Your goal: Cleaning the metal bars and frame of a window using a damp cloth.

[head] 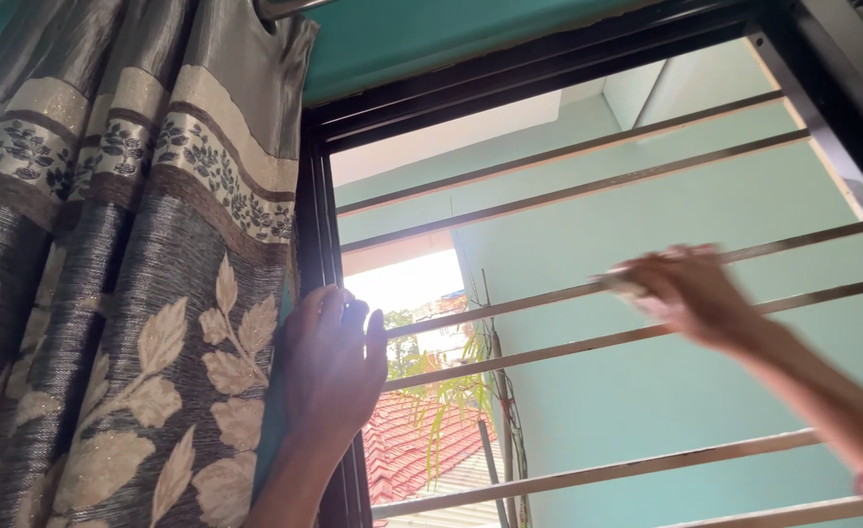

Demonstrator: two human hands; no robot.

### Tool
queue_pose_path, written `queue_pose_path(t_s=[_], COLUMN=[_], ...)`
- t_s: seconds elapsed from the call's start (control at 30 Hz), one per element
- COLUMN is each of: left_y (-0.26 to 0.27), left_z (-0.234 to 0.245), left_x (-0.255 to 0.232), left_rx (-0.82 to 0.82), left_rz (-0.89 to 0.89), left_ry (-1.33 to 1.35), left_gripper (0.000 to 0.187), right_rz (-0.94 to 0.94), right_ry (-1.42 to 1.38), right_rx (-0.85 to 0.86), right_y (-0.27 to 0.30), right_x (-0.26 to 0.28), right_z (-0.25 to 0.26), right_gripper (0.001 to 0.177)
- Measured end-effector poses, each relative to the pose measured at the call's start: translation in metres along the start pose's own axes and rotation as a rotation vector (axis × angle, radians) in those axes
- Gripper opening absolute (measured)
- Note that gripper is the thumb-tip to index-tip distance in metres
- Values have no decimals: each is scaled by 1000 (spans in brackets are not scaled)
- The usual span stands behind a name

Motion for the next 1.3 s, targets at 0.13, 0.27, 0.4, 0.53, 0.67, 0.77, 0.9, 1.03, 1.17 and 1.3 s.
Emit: queue_pose_path(t_s=[0.13, 0.27, 0.4, 0.53, 0.67, 0.77, 0.9, 1.03, 1.17, 1.3], left_y=[3, 4, 7, 10, 10, 9, 13, 16, 14, 17], left_z=[3, 3, -3, -9, -9, -5, -13, -14, -22, -35], left_x=[0, 3, 12, 17, 21, 18, 23, 26, 23, 25], left_rx=[-31, -15, 6, 3, -3, -32, 24, -31, 71, 166], left_rz=[-21, 2, 44, 38, 74, 38, 87, 122, 30, -8], left_ry=[53, 36, 83, 68, 60, 60, 84, 118, 3, -109], left_gripper=[13, 15, 18, 19, 19, 17, 17, 23, 18, 22], right_rz=[368, 363, 383, 357, 348, 330, 281, 157, 55, 70], right_ry=[-550, -509, -278, -374, -434, -481, -398, -186, -162, -138], right_rx=[-276, -309, -100, -54, -3, -144, -174, -216, -135, -71], right_y=[-37, -77, -109, -114, -107, -90, -46, -10, 15, 5], right_x=[158, 274, 347, 363, 349, 298, 198, 82, 15, 22], right_z=[37, 5, -29, -9, -12, -9, 17, 16, 21, 30], right_gripper=[41, 32, 24, 26, 30, 20, 31, 40, 46, 53])
Point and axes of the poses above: each hand's wrist, its own y-axis away from the middle knuckle, its own z-axis out of the back of the hand, x = y × z, the point moved 8 cm from there along -y, towards the middle knuckle, and after that the axes turned 10 degrees about y, right-handed, at the moved point
